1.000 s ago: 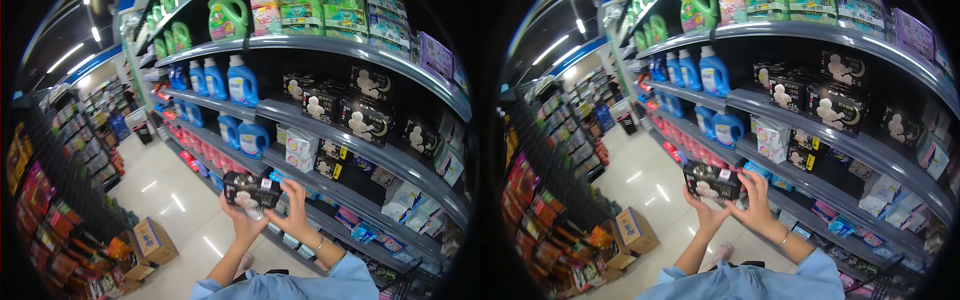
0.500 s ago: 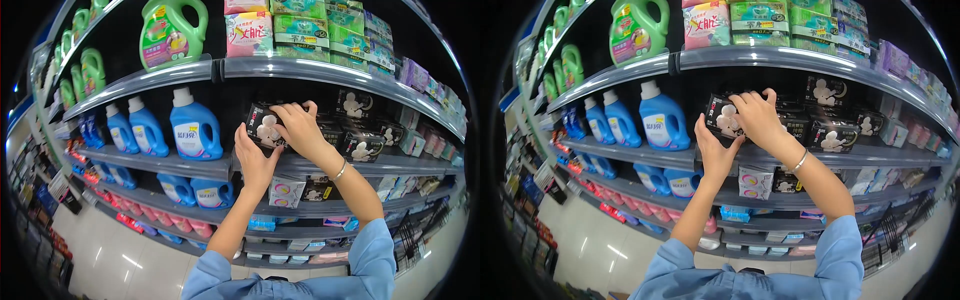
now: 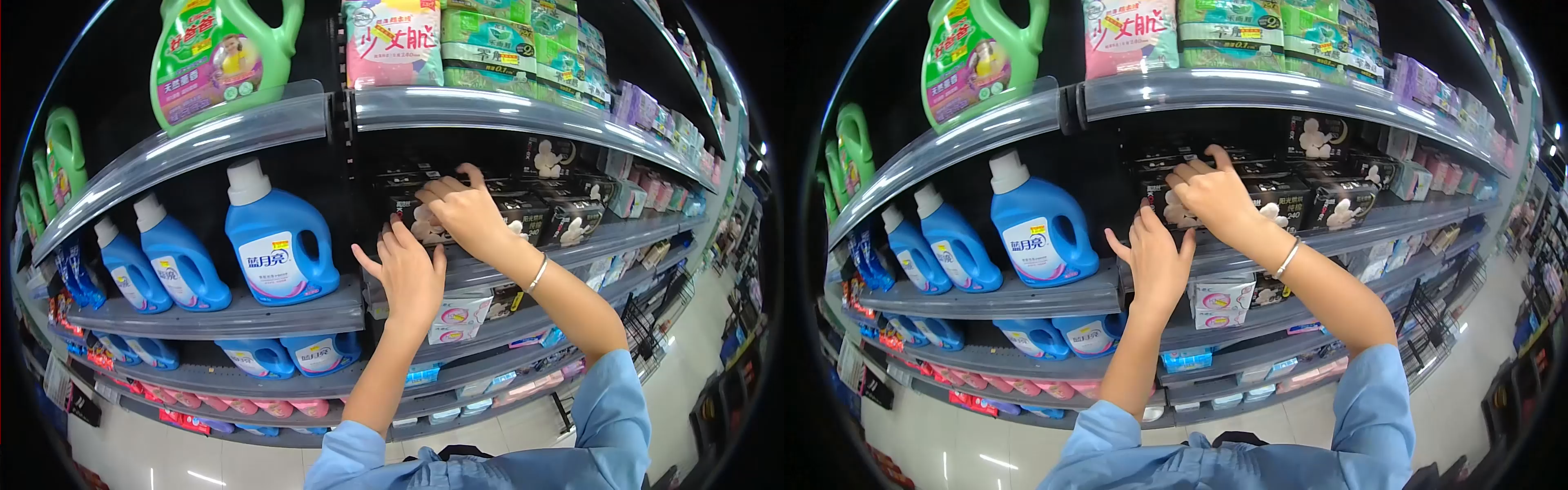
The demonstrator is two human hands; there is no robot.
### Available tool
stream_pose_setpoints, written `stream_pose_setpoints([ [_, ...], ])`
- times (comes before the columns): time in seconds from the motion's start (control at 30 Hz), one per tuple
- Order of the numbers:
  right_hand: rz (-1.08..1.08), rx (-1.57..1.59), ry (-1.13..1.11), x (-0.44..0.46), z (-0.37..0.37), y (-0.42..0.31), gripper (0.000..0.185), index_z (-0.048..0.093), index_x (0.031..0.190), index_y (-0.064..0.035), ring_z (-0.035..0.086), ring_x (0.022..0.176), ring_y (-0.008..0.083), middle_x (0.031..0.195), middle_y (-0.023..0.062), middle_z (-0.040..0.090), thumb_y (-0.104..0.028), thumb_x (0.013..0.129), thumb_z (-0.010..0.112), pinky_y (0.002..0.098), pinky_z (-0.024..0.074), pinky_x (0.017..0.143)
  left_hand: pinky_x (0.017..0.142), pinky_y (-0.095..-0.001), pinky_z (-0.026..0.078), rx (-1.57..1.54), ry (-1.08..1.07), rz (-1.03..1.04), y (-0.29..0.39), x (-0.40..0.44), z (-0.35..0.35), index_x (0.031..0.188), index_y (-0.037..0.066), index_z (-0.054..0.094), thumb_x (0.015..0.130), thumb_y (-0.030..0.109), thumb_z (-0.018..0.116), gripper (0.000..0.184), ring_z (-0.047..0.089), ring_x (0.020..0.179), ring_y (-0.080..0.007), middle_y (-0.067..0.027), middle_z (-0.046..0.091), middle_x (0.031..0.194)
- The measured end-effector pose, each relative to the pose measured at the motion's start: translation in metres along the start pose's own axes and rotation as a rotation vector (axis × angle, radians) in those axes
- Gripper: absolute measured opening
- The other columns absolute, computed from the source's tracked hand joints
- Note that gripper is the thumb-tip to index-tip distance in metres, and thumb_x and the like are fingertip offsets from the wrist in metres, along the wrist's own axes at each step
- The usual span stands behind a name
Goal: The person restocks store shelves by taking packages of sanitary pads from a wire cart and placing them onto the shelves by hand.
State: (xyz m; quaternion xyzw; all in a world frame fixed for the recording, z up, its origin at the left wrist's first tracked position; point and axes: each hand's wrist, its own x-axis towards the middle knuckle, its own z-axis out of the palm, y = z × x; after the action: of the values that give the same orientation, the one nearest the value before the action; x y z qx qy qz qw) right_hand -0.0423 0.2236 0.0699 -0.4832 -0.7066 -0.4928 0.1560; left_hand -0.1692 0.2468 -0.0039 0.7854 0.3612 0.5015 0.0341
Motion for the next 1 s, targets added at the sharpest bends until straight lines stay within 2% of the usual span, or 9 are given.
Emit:
stream_pose_setpoints([
  [0.07,-0.035,-0.035,0.041,0.006,0.004,-0.001,0.018,0.062,0.077,-0.0087,0.061,0.083,0.0187,0.079,0.0031,0.060,-0.025,0.071,0.065,0.0362,0.0409,0.091,0.107,-0.0637,0.002,-0.001,-0.025,-0.013,0.003,0.000,-0.004,0.131,-0.010,0.030,0.081,0.025,0.067,0.072,0.046,0.118,-0.0330,-0.0263,0.044,0.127],
  [0.23,-0.001,-0.076,0.016,0.005,0.012,-0.005,0.022,0.062,0.078,-0.0085,0.061,0.079,0.0196,0.078,0.0039,0.059,-0.027,0.067,0.068,0.0330,0.0436,0.083,0.109,-0.0612,0.001,-0.040,-0.026,-0.030,0.003,-0.004,-0.003,0.130,-0.009,0.032,0.080,0.025,0.066,0.070,0.038,0.127,-0.0340,-0.0262,0.041,0.132],
  [0.3,0.061,-0.075,-0.190,0.008,-0.001,-0.010,0.025,0.062,0.090,-0.0078,0.062,0.087,0.0204,0.092,0.0053,0.062,-0.027,0.074,0.064,0.0362,0.0435,0.089,0.109,-0.0605,0.001,-0.056,0.132,0.016,0.006,-0.005,-0.004,0.132,-0.006,0.033,0.081,0.024,0.065,0.067,0.034,0.130,-0.0341,-0.0254,0.039,0.135],
  [0.37,0.067,-0.050,0.011,0.001,-0.007,-0.011,0.025,0.060,0.088,-0.0074,0.060,0.087,0.0221,0.094,0.0073,0.060,-0.028,0.074,0.064,0.0391,0.0405,0.096,0.109,-0.0570,0.009,-0.248,0.248,0.015,0.014,-0.014,-0.018,0.133,-0.001,0.036,0.083,0.024,0.063,0.063,0.035,0.129,-0.0342,-0.0205,0.042,0.133],
  [0.5,0.194,0.053,0.303,-0.040,-0.054,-0.031,0.020,0.061,0.091,-0.0072,0.060,0.092,0.0211,0.098,0.0059,0.059,-0.013,0.072,0.066,0.0424,0.0408,0.099,0.101,-0.0474,0.029,-1.237,0.367,0.159,0.039,-0.060,-0.039,0.115,0.003,0.046,0.085,0.025,0.061,0.040,0.044,0.114,-0.0248,-0.0133,0.051,0.115],
  [0.57,0.256,0.116,0.420,-0.083,-0.081,-0.042,0.022,0.064,0.090,-0.0074,0.062,0.092,0.0205,0.100,0.0058,0.063,-0.009,0.068,0.069,0.0434,0.0418,0.097,0.091,-0.0490,0.039,-1.880,0.081,0.261,0.067,-0.083,-0.063,0.100,0.013,0.051,0.079,0.032,0.070,0.035,0.050,0.097,-0.0267,-0.0092,0.057,0.102],
  [0.63,0.272,0.113,0.447,-0.143,-0.109,-0.052,0.022,0.064,0.089,-0.0077,0.062,0.091,0.0205,0.098,0.0059,0.063,-0.013,0.068,0.067,0.0431,0.0445,0.095,0.080,-0.0346,0.037,-2.213,-0.158,0.366,0.095,-0.111,-0.076,0.095,0.012,0.047,0.088,0.028,0.057,0.020,0.046,0.098,-0.0197,-0.0040,0.049,0.097],
  [0.77,0.424,-0.100,0.209,-0.292,-0.157,-0.055,0.020,0.064,0.090,-0.0077,0.063,0.090,0.0208,0.098,0.0057,0.064,-0.013,0.071,0.067,0.0444,0.0435,0.096,0.084,-0.0461,0.041,-2.437,-0.617,0.397,0.154,-0.137,-0.067,0.099,0.015,0.054,0.089,0.032,0.059,0.021,0.054,0.088,-0.0210,-0.0028,0.056,0.082],
  [1.0,1.295,-0.387,-0.089,-0.535,-0.318,-0.096,0.017,0.061,0.088,-0.0060,0.059,0.091,0.0266,0.098,0.0088,0.061,0.000,0.073,0.066,0.0466,0.0401,0.098,0.086,-0.0497,0.042,-2.732,-1.042,0.422,0.310,-0.208,-0.015,0.104,0.016,0.055,0.084,0.053,0.061,0.042,0.054,0.085,-0.0216,-0.0031,0.061,0.088],
])
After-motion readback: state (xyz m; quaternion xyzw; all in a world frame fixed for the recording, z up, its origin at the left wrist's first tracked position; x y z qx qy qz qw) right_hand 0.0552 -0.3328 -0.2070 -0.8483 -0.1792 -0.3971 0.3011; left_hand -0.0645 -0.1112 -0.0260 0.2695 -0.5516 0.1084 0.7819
